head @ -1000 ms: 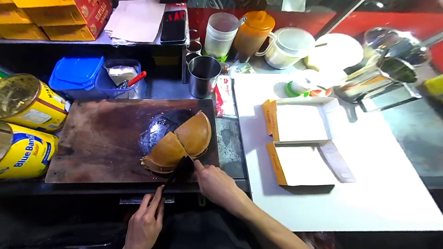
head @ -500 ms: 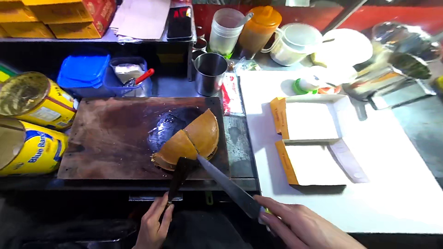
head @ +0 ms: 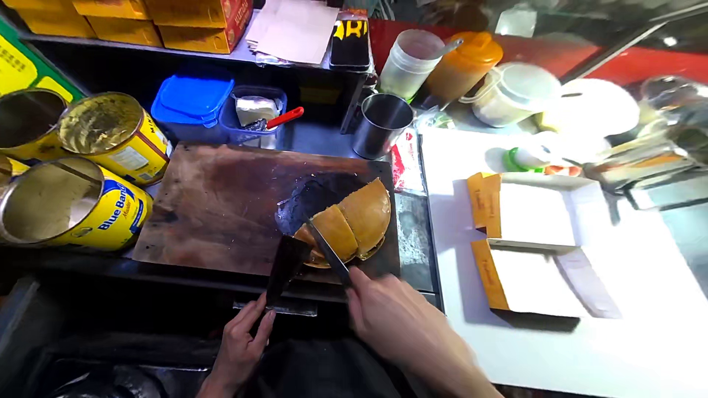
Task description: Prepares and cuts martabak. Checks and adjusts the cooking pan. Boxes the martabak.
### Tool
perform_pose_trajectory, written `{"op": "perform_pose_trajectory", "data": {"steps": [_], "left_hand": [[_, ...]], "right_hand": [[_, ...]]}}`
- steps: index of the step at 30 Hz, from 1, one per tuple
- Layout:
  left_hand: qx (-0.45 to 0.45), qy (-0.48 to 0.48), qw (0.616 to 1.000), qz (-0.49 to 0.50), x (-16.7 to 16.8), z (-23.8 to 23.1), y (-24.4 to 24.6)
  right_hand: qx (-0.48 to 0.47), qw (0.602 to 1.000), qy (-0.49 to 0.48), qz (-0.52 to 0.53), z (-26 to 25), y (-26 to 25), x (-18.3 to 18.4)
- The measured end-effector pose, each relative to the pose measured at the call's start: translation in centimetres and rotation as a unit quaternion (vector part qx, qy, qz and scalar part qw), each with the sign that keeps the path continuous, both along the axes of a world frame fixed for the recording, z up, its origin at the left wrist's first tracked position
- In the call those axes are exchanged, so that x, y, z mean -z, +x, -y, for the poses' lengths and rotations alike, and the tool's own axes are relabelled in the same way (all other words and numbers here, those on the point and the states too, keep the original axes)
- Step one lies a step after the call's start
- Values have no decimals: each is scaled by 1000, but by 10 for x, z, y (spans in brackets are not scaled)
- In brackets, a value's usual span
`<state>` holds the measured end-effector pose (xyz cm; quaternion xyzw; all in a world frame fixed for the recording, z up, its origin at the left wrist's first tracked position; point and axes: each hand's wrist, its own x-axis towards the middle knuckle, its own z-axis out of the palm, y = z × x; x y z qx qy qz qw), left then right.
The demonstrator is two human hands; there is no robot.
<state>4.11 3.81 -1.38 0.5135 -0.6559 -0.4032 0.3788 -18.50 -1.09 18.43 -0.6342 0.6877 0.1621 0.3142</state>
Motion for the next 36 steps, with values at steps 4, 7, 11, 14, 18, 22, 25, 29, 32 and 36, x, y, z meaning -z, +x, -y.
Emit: {"op": "perform_pose_trajectory", "data": {"steps": [4, 7, 11, 14, 18, 22, 25, 29, 32, 36], "left_hand": [[-4, -4, 999, 42, -6, -4, -1], [-3, -2, 999, 33, -5, -4, -3], [-11, -18, 999, 50, -4, -5, -5], [-18, -94, 992, 77, 3, -13, -2], [58, -163, 974, 147, 9, -20, 13], [60, -197, 954, 220, 7, 7, 11], [55, -175, 953, 241, -5, 18, 7], [59, -156, 953, 254, -18, 18, 7], [61, -156, 952, 257, -22, 15, 8], [69, -160, 950, 260, -21, 12, 11]], "right_hand": [[-1, 998, 59, -11, 11, 4, -5], [-5, 998, 57, -18, 7, 4, -4], [6, 998, 58, -8, 14, 9, 10], [10, 998, 55, -6, -13, -1, 1], [33, 999, 29, 13, 27, 18, 22], [0, 997, 71, 1, 23, 13, -2], [3, 996, 84, -4, 15, 8, 0], [-2, 996, 90, 17, 8, 0, 6], [21, 996, 79, 33, 8, 2, 37], [26, 997, 49, 50, -5, 1, 69]]}}
